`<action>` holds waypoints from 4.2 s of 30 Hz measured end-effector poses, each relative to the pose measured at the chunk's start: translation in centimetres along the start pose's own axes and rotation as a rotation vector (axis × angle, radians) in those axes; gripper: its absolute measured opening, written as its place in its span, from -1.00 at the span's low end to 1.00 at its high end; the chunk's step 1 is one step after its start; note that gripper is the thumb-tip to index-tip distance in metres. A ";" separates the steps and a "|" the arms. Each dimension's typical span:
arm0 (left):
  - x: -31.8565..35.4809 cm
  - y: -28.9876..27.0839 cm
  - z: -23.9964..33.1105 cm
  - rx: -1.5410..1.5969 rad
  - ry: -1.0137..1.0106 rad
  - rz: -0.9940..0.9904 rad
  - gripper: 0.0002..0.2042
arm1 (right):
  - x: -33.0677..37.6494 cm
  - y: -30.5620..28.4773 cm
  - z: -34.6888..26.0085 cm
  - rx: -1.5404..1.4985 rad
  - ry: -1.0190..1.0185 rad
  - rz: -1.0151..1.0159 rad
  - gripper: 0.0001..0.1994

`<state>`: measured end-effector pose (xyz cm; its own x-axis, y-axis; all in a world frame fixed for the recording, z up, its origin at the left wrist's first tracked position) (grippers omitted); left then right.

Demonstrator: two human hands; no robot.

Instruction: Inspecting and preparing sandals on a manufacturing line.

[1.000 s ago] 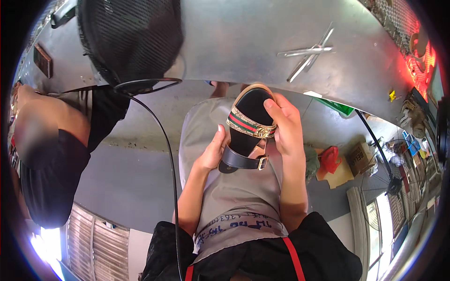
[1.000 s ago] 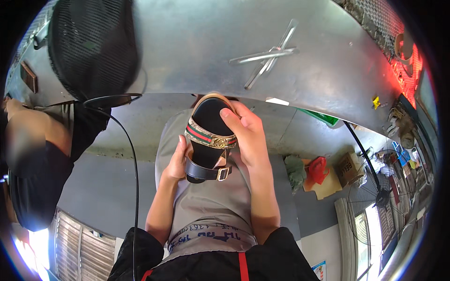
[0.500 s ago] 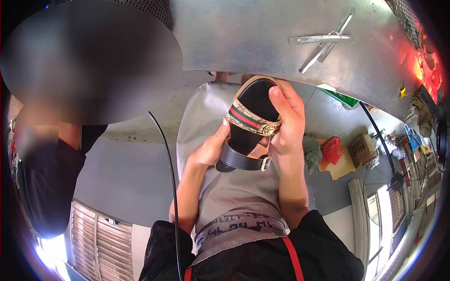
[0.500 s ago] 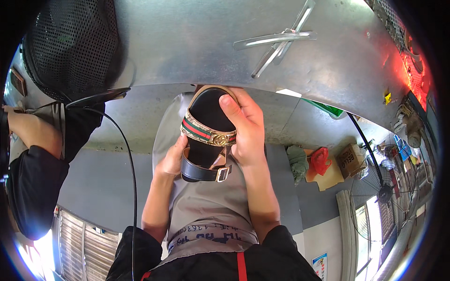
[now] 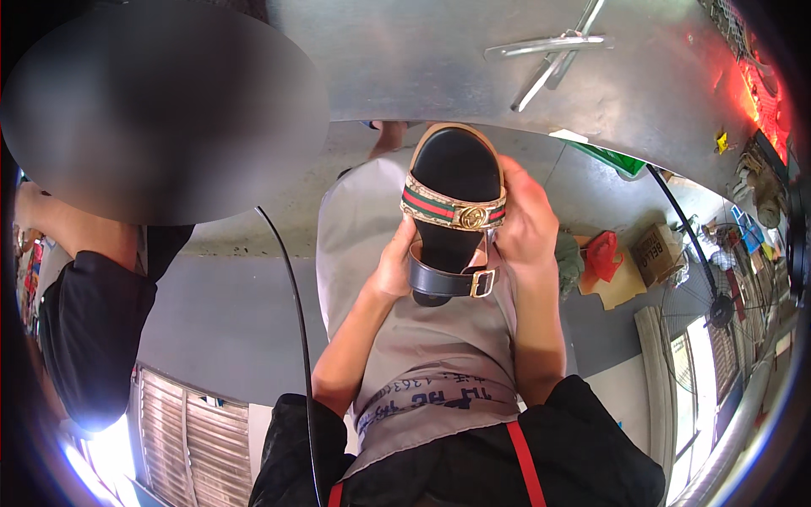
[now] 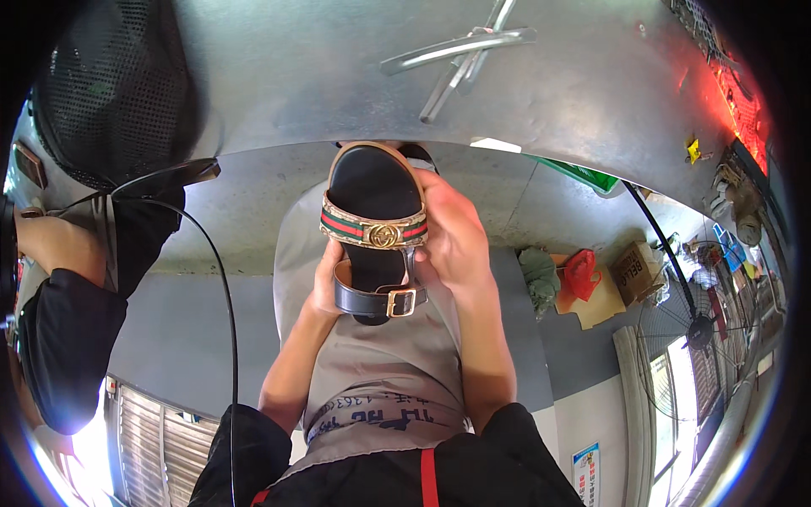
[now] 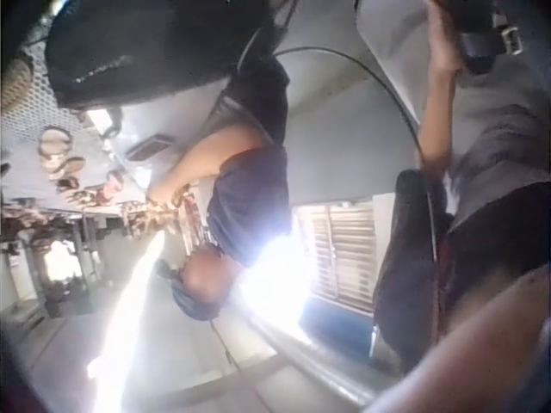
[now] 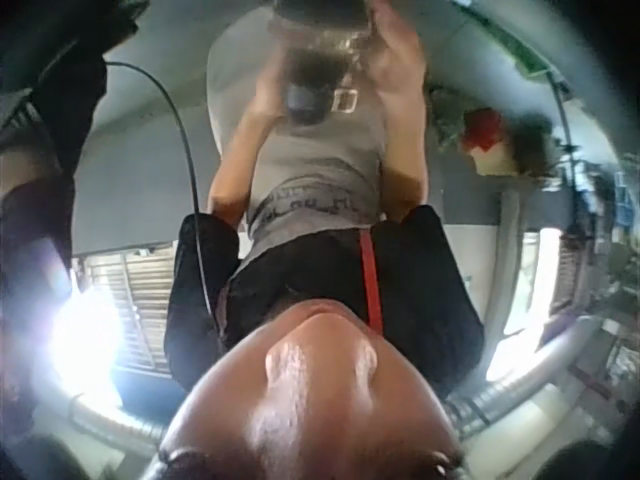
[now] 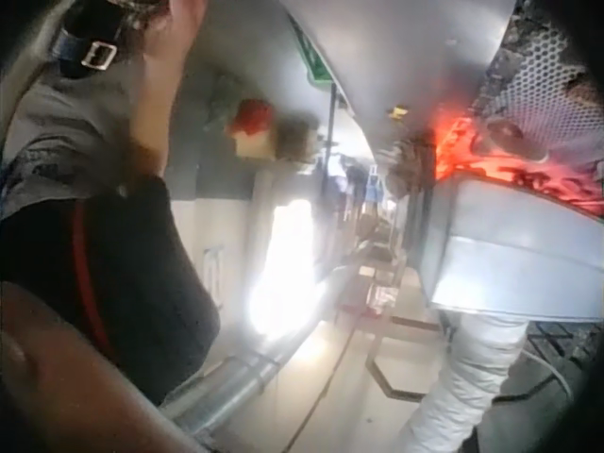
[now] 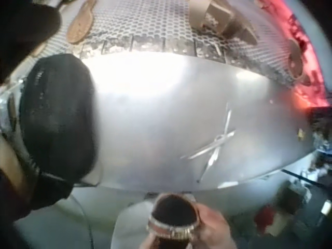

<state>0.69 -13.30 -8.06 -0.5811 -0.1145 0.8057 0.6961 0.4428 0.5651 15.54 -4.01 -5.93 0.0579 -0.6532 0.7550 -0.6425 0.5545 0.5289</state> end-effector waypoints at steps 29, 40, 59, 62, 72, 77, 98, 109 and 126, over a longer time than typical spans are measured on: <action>6.9 1.5 9.4 -0.199 0.703 0.226 -0.59 | 7.1 -6.1 -0.6 0.428 0.222 -0.055 -0.23; 8.2 1.7 7.8 -0.987 0.561 -0.020 -0.41 | 5.2 -6.0 -1.0 0.082 -0.067 0.211 -0.33; 4.3 1.1 -1.4 -0.499 0.041 0.081 -0.37 | 1.0 0.8 0.7 -0.040 -0.025 0.014 -0.51; 4.3 0.9 -1.2 -0.625 -0.205 -0.037 -0.39 | 1.0 0.2 1.1 0.025 -0.002 0.015 -0.47; -1.1 4.2 10.8 -0.554 0.493 0.025 -0.40 | 0.7 -1.0 2.2 0.124 0.114 0.033 -0.50; -3.4 7.0 9.3 -0.473 0.297 0.069 -0.53 | 0.0 -0.1 1.5 0.043 0.076 0.103 -0.63; -2.5 10.8 12.5 -0.434 -0.005 0.048 -0.60 | 0.6 3.1 1.8 -0.147 0.096 0.300 -0.54; -3.8 9.7 8.6 -0.209 0.251 0.024 -0.47 | -0.3 0.8 -1.2 0.202 0.045 0.208 -0.68; -0.3 14.7 9.6 -0.420 0.605 -0.297 -0.64 | 2.8 2.5 -5.4 0.430 0.161 -0.091 -0.59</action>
<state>7.04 1.76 -1.69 -0.5212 -0.6922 0.4992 0.7186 -0.0405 0.6942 18.24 -1.67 -0.38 0.2250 -0.5821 0.7813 -0.8857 0.2120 0.4131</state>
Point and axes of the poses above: each hand's wrist, its own x-axis away from the middle knuckle, its own y-axis out of the palm, z = x × y, the point moved 7 cm from there along -x, towards the middle knuckle, and after that the axes turned 1 degree about -y, right-handed, at the moved point
